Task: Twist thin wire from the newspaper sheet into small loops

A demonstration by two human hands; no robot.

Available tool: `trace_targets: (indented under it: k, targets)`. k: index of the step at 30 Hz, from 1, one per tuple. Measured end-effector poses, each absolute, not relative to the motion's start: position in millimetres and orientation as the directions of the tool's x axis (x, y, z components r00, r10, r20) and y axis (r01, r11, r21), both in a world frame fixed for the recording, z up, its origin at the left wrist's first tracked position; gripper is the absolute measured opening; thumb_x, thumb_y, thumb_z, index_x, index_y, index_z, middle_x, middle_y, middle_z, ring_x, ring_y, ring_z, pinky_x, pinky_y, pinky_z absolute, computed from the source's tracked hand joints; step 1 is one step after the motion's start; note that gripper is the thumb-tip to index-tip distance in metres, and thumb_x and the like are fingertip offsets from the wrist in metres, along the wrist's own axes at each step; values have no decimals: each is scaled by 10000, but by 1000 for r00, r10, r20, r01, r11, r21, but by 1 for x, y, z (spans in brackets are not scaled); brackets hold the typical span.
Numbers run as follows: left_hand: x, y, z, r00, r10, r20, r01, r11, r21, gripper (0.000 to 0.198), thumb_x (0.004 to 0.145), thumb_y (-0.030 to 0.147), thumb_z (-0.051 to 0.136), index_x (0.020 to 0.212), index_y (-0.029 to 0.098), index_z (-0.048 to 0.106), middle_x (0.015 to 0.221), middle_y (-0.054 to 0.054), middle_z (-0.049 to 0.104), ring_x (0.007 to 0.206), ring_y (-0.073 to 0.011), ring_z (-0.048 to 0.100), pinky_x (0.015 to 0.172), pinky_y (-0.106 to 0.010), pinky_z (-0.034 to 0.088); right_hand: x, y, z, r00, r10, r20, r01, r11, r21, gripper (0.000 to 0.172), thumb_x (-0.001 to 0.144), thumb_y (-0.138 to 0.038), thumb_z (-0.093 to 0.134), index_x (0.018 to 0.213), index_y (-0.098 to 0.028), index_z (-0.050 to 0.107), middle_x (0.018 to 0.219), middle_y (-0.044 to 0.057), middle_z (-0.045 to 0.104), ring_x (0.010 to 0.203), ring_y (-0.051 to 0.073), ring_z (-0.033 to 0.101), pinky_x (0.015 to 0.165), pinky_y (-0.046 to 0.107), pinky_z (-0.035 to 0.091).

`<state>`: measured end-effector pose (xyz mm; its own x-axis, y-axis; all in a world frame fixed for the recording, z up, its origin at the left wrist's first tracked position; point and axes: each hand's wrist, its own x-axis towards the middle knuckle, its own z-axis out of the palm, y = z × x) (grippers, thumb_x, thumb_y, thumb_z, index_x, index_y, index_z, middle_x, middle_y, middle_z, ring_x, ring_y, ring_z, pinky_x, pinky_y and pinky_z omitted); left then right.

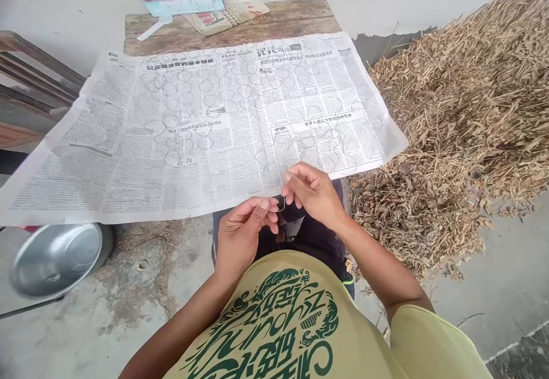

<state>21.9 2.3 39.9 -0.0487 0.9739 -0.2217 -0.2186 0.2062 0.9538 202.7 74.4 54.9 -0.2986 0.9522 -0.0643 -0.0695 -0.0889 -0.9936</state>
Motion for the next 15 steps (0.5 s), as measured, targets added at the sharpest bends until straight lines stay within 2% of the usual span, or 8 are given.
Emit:
trace_targets:
  k: [7,15]
  targets:
    - [23,7,38,-33,969,-244,-263,227,938,276,1001,474,787,997,206,854,772,2,702,511,-100,599,511,-268,553,200,70,54,-334,940,-69,-1,-74,-997,382,1068,-536,704,856,-218,714,702,-8,700,568,109,573,537,263,456]
    - [22,13,27,-18,950,-313,-321,291,901,267,934,473,846,946,208,874,780,-10,688,577,-103,570,509,-249,501,200,70,52,-322,944,-76,-1,-81,-997,414,1043,-561,731,808,-224,682,701,-3,682,564,121,551,548,284,451]
